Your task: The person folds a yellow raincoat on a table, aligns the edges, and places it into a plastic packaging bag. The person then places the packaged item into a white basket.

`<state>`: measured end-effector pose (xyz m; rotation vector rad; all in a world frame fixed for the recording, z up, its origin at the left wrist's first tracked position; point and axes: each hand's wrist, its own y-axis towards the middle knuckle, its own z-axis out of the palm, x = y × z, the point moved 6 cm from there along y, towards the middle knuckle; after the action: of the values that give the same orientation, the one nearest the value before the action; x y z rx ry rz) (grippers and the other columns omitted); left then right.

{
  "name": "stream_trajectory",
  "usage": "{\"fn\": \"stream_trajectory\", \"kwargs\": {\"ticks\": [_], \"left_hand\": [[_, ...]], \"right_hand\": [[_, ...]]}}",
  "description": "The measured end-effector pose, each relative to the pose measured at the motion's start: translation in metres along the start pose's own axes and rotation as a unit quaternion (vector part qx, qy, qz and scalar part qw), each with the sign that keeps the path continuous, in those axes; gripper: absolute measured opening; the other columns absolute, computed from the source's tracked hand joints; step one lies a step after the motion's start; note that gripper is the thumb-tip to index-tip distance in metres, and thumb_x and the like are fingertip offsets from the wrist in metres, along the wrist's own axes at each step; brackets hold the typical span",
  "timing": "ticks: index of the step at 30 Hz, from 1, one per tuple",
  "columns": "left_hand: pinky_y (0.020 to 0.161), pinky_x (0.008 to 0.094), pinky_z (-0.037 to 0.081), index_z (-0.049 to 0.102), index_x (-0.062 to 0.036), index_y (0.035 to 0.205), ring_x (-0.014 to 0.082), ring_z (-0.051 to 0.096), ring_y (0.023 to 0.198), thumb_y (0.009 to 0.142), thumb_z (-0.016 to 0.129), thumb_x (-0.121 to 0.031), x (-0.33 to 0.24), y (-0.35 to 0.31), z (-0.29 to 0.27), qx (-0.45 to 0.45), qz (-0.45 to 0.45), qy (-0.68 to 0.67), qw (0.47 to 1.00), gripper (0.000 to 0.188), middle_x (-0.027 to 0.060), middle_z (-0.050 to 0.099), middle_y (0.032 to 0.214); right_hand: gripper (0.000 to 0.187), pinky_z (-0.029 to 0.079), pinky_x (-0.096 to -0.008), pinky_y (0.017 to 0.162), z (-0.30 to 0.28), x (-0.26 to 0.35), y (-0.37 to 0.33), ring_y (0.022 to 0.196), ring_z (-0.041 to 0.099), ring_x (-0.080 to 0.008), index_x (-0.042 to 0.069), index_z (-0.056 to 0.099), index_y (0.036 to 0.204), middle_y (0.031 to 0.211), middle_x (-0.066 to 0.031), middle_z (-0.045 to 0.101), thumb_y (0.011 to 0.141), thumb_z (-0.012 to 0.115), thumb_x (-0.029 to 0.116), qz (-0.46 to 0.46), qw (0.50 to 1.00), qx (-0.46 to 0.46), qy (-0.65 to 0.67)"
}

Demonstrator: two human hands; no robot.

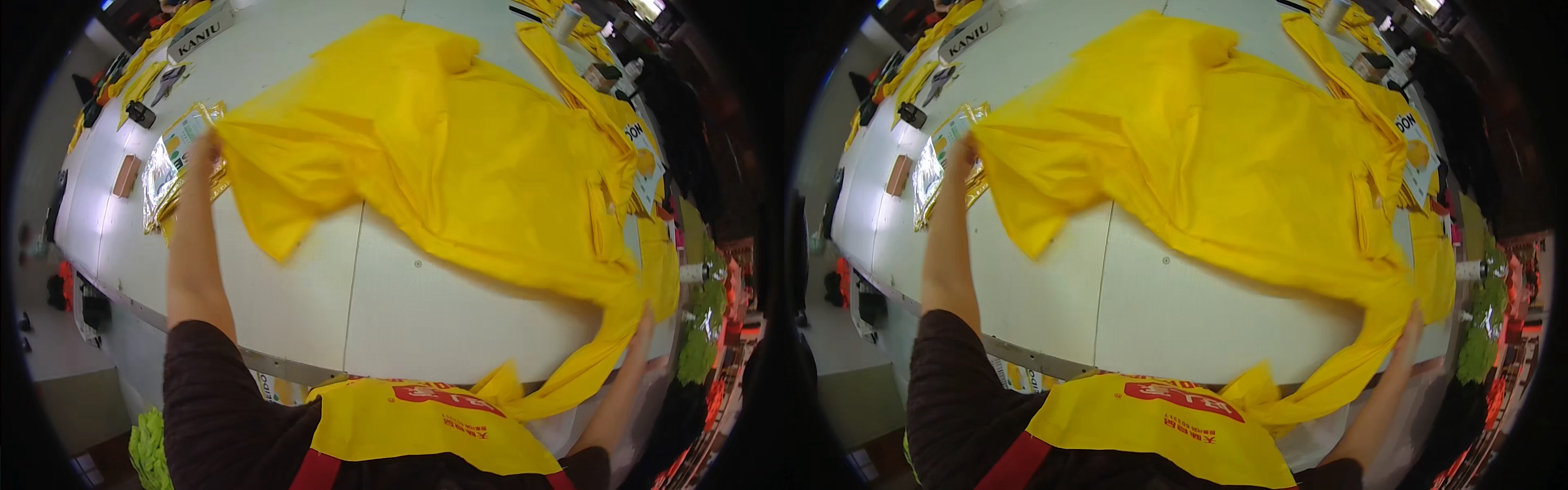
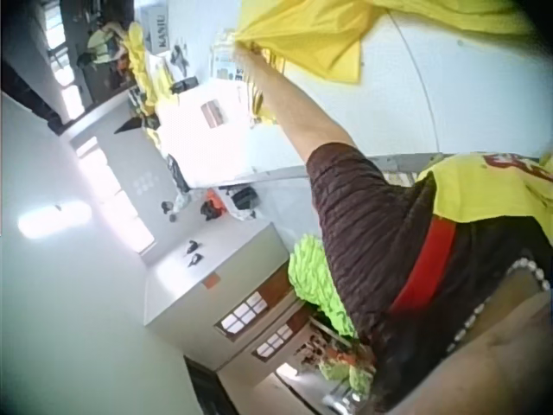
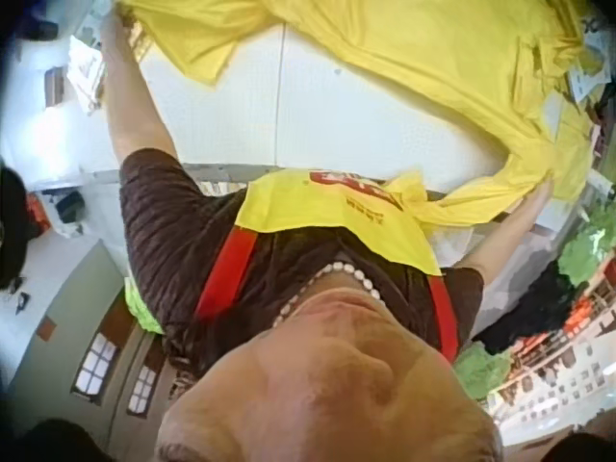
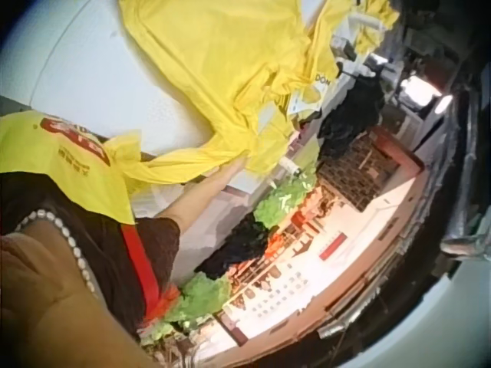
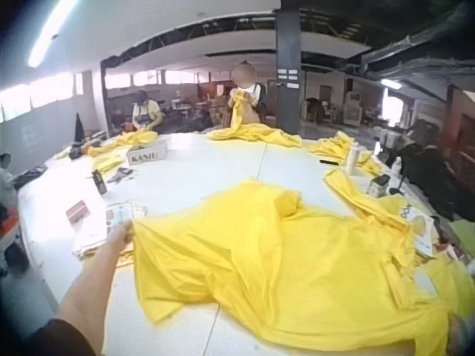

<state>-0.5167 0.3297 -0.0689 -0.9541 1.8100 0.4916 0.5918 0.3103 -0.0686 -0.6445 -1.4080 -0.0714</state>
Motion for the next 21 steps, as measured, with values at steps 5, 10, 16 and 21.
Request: {"fn": "stream_trajectory", "kwargs": {"ticks": [5,10,16,21], "left_hand": [[0.087,0.0393,0.048,0.057,0.0000,0.095,0.0265,0.058,0.098,0.090,0.049,-0.014,-0.097,0.056,-0.148,0.027,0.170,-0.487,0.856,0.017,0.0140,0.061,0.100],[0.081,0.0383,0.051,0.055,0.0075,0.100,0.0289,0.060,0.092,0.085,0.035,-0.014,-0.008,-0.053,-0.212,-0.001,0.119,-0.531,0.839,0.033,0.0180,0.060,0.100],[0.086,0.0409,0.047,0.054,0.0009,0.106,0.0281,0.057,0.100,0.083,0.039,-0.021,0.212,-0.206,-0.237,-0.195,-0.066,-0.475,0.855,0.035,0.0146,0.059,0.108],[0.086,0.0429,0.047,0.049,0.0005,0.113,0.0288,0.056,0.102,0.086,0.048,-0.026,0.257,-0.286,-0.201,-0.219,-0.138,-0.499,0.827,0.038,0.0150,0.058,0.108]], "right_hand": [[0.056,0.046,-0.0408,0.087,-0.022,0.078,-0.010,0.110,0.051,-0.0290,0.004,0.039,0.131,0.127,-0.0132,0.048,0.089,0.051,0.041,0.006,0.996,-0.028,0.083],[0.052,0.046,-0.0403,0.088,-0.026,0.037,-0.060,0.109,0.052,-0.0291,0.004,0.040,0.129,0.127,-0.0127,0.048,0.091,0.049,0.037,0.116,0.990,0.031,0.071],[0.048,0.041,-0.0392,0.093,-0.067,-0.087,-0.040,0.111,0.050,-0.0299,0.001,0.039,0.129,0.126,-0.0125,0.049,0.092,0.046,0.030,0.084,0.984,0.073,-0.139],[0.049,0.034,-0.0379,0.099,-0.108,-0.134,-0.024,0.118,0.043,-0.0319,-0.001,0.036,0.130,0.128,-0.0176,0.046,0.090,0.045,0.025,0.027,0.924,-0.096,-0.369]]}}
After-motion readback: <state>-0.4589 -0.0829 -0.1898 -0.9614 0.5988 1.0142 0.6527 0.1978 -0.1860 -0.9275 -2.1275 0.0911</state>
